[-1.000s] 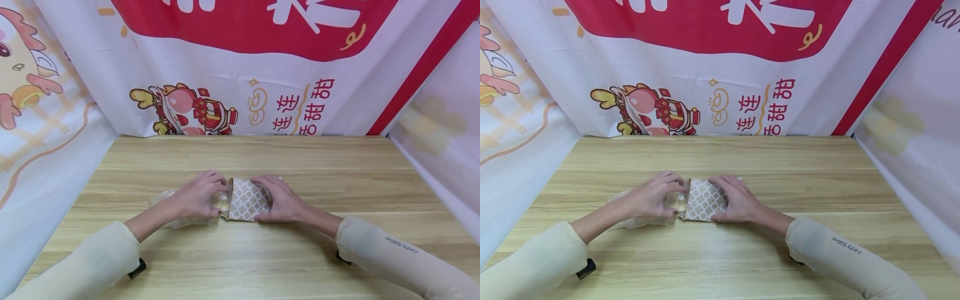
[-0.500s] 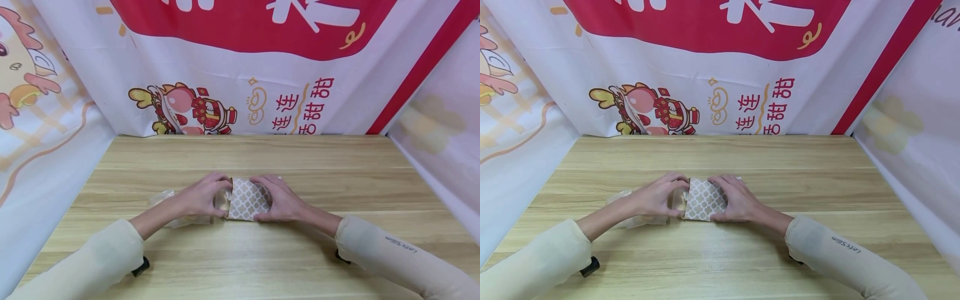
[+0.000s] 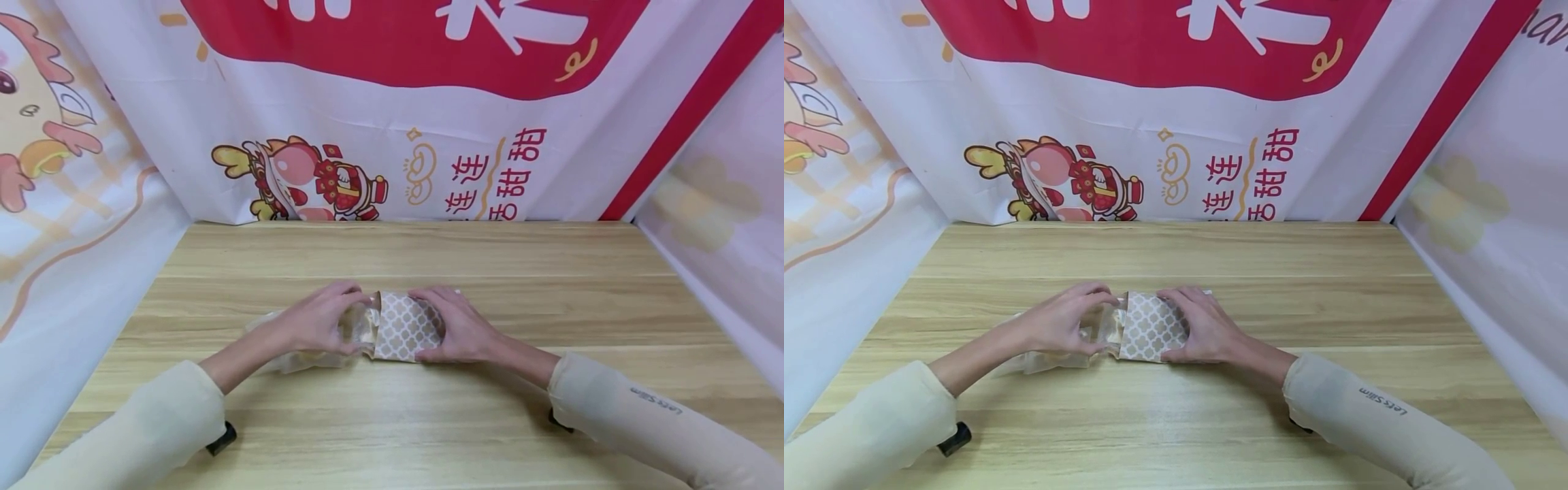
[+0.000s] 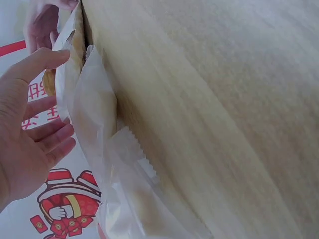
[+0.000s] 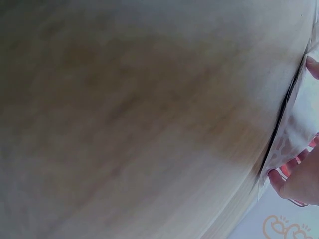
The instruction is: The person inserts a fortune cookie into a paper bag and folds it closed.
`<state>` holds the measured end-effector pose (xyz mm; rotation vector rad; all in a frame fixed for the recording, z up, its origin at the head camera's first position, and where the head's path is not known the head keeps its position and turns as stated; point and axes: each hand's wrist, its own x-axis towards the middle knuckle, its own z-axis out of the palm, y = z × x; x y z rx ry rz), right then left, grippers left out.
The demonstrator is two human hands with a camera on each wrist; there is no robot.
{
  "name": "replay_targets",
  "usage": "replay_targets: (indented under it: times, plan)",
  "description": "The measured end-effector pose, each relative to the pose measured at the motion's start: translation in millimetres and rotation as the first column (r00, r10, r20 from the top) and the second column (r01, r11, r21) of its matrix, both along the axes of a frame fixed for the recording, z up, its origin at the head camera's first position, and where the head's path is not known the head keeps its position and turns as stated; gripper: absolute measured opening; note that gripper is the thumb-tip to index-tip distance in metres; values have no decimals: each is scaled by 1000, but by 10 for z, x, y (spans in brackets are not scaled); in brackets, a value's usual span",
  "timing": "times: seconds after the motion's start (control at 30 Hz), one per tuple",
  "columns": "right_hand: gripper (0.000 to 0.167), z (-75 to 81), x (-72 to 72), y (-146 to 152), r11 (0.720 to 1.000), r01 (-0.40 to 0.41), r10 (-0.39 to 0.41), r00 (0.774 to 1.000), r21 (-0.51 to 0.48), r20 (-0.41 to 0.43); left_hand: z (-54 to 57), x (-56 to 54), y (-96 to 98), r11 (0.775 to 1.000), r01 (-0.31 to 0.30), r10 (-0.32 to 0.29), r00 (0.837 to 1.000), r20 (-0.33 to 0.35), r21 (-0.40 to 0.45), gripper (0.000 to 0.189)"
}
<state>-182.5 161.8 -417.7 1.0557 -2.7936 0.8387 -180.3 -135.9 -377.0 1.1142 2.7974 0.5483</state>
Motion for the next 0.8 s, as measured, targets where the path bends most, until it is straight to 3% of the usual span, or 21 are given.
replay_targets:
  times: [0.2, 0.47, 0.8]
  plan:
    - [103, -1, -3, 2, 1000, 0, 0, 1000, -2, -2, -16, 9, 36, 998, -13, 12, 1000, 12, 59, 71]
    - [103, 11, -5, 2, 1000, -1, 1, 1000, 3, 2, -14, -2, 100, 997, -27, 25, 999, 28, 69, 68]
    - [102, 28, 10, -12, 1000, -11, 11, 1000, -2, -17, -80, -59, 170, 993, 22, -22, 1000, 2, 112, 62]
